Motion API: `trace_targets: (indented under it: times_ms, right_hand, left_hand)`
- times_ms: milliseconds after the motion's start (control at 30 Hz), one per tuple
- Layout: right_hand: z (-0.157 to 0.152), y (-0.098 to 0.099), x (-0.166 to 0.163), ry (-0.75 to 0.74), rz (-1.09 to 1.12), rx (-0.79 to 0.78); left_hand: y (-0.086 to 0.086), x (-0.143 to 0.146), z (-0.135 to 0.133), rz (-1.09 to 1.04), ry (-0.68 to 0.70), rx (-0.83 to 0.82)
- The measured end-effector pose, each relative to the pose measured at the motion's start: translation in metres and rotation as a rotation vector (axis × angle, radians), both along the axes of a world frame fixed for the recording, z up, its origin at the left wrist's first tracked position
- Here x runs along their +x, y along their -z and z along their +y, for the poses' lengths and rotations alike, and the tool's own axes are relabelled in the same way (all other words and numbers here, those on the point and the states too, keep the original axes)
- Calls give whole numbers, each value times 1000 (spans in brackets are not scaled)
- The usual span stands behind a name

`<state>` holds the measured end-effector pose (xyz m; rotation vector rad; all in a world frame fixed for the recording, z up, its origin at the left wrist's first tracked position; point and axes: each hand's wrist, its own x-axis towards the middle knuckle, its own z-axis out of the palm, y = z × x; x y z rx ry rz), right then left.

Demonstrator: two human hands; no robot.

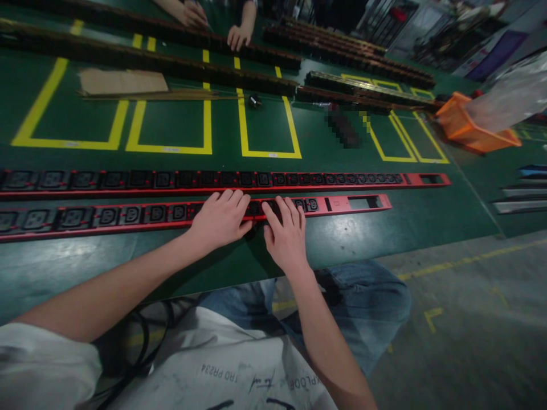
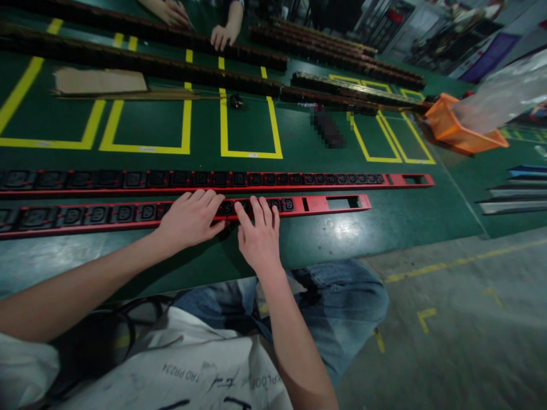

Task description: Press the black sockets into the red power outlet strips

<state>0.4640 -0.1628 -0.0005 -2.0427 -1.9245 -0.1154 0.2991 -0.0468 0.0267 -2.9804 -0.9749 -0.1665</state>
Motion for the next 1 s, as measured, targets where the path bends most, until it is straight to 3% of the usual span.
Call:
trace_targets:
  times_ms: [500, 767, 1000]
  right_hand:
    - [3, 7, 1, 71, 53, 86]
    - [2, 8, 1, 33, 13, 101]
    - [3, 10, 3, 47, 53, 110]
  left_hand:
    - [3, 16, -7, -25, 26, 24]
    - [-4, -4, -4, -3, -41, 38]
    - [4, 14, -5, -32, 40, 42]
